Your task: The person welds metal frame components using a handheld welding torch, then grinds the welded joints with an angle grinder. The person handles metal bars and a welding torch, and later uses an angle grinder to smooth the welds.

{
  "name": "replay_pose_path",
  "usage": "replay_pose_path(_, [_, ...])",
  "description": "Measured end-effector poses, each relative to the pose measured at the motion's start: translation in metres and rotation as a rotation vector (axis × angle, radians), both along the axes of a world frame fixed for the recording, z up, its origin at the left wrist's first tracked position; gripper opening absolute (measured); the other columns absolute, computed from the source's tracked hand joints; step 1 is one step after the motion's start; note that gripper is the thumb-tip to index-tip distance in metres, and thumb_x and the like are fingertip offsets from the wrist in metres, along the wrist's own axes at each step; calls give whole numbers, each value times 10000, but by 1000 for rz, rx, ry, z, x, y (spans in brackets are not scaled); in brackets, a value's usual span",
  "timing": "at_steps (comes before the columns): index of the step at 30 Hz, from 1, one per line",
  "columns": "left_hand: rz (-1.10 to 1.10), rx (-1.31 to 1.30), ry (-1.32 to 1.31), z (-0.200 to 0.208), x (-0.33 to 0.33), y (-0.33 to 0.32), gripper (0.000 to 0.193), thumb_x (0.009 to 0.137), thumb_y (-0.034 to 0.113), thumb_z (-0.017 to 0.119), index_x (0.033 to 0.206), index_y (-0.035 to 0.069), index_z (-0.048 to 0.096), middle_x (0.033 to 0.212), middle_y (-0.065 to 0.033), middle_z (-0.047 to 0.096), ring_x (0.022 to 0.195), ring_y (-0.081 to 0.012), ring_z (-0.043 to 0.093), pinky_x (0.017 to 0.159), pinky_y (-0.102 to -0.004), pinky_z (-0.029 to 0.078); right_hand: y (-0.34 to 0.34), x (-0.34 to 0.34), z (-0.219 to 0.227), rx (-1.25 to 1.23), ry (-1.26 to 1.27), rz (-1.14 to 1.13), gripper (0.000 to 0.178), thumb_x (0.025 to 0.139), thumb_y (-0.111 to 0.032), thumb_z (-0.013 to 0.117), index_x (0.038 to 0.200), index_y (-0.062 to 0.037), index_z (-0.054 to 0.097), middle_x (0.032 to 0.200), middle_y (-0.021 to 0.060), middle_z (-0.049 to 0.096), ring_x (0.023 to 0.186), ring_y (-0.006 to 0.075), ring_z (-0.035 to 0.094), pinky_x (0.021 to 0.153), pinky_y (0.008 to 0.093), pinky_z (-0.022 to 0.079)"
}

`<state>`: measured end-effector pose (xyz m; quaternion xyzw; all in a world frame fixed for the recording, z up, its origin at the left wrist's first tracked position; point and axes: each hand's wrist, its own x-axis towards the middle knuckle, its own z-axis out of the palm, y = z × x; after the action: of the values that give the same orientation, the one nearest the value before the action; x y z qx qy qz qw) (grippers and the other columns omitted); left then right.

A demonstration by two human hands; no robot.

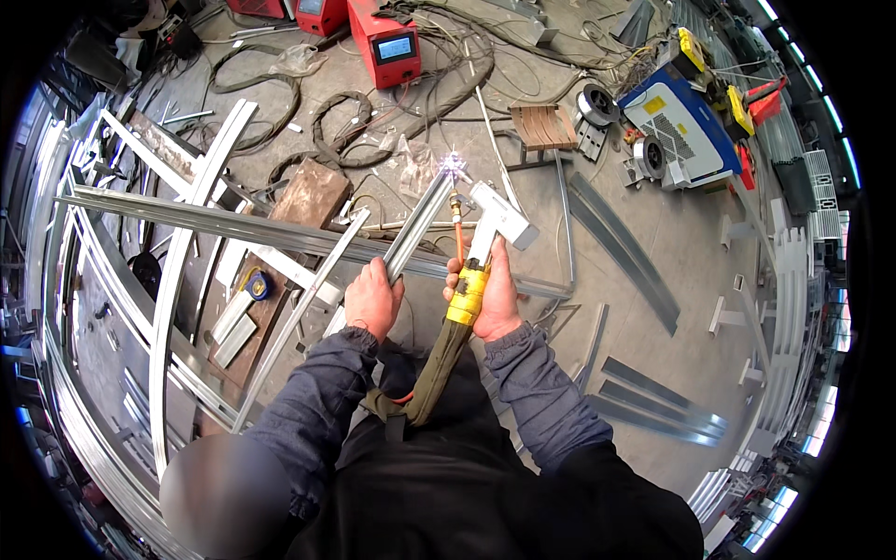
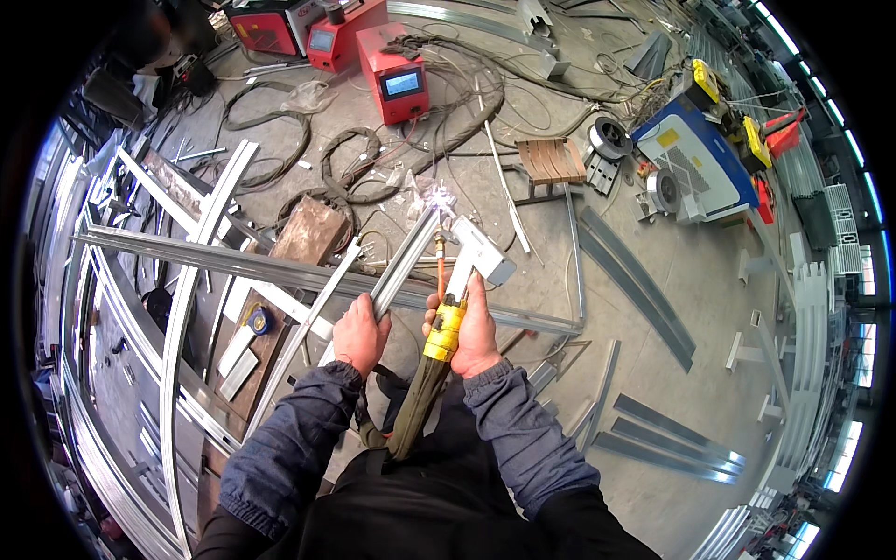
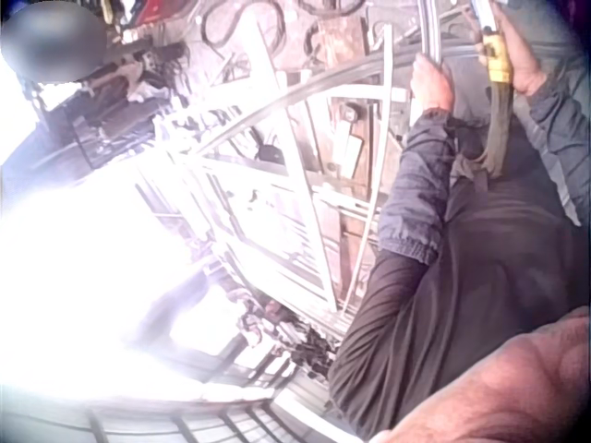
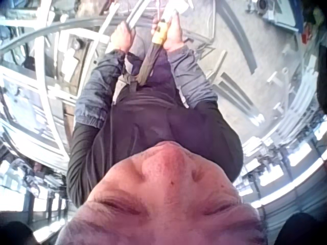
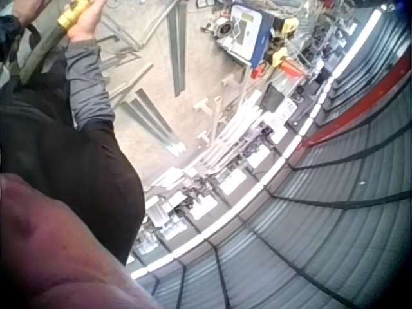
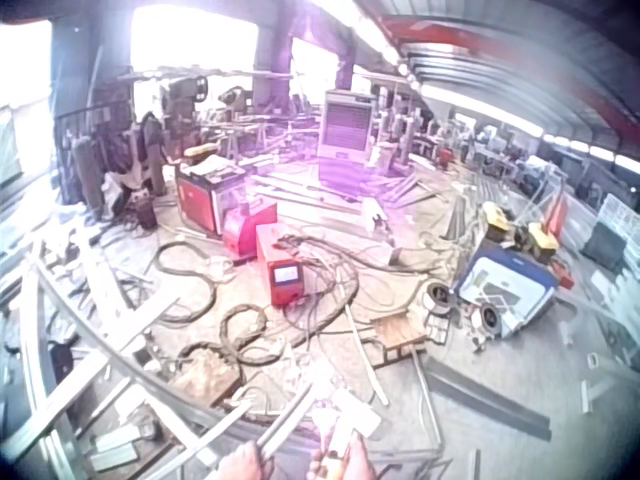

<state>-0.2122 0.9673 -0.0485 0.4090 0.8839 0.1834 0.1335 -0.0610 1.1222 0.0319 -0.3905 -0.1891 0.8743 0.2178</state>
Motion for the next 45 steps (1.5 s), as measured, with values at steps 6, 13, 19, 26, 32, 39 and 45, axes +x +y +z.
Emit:
replay_pose_path(6, [-3, -1, 6, 0, 1, -1, 459, 940, 323, 768, 1196, 34, 521, 1031, -185, 667, 942, -409, 712, 812, -509, 578, -1, 1, -5, 11, 8, 6, 586, 1087, -701, 459, 1295, -168, 582, 926, 85, 700, 744, 198, 670, 638, 391, 582])
replay_pose_path(13, [0, -7, 5, 5, 1, 2, 464, 933, 315, 779, 1196, 36, 519, 1023, -178, 665, 940, -402, 714, 810, -504, 581, -4, 2, 0, 12, 7, 5, 616, 1091, -701, 453, 1347, -155, 577, 930, 93, 695, 751, 201, 670, 659, 399, 585])
replay_pose_path(19, [-6, -5, 2, 3, 1, 1, 456, 940, 314, 772, 1194, 34, 518, 1023, -180, 663, 941, -405, 712, 813, -504, 580, -6, 2, -1, -3, 9, 2, 613, 1091, -700, 454, 1340, -153, 577, 931, 93, 693, 753, 200, 670, 657, 399, 585])
replay_pose_path(26, [-4, 9, 17, 2, 2, 1, 444, 950, 313, 759, 1194, 30, 520, 1026, -185, 663, 941, -410, 708, 816, -510, 577, -6, 3, 0, -7, -4, 9, 603, 1089, -694, 466, 1332, -154, 575, 931, 88, 696, 748, 201, 676, 657, 403, 593])
replay_pose_path(32, [9, 9, 26, 3, 4, 3, 445, 952, 315, 757, 1207, 31, 530, 1023, -187, 666, 942, -412, 707, 821, -512, 575, -4, 3, 4, -10, 1, 20, 590, 1085, -695, 475, 1323, -165, 580, 931, 81, 696, 741, 198, 679, 654, 407, 599])
replay_pose_path(39, [14, -6, 27, 5, 4, 4, 464, 951, 314, 758, 1235, 25, 532, 1012, -188, 668, 940, -411, 708, 817, -513, 575, -2, 5, 1, -1, 8, 34, 581, 1094, -687, 460, 1332, -172, 583, 934, 79, 695, 745, 199, 676, 656, 406, 597])
replay_pose_path(45, [9, -10, 24, 4, 3, 3, 470, 950, 319, 759, 1236, 23, 532, 1017, -188, 664, 935, -409, 708, 808, -512, 576, -5, 11, 10, -1, 38, 8, 615, 1096, -686, 452, 1436, -185, 561, 934, 80, 688, 750, 197, 661, 654, 401, 589])
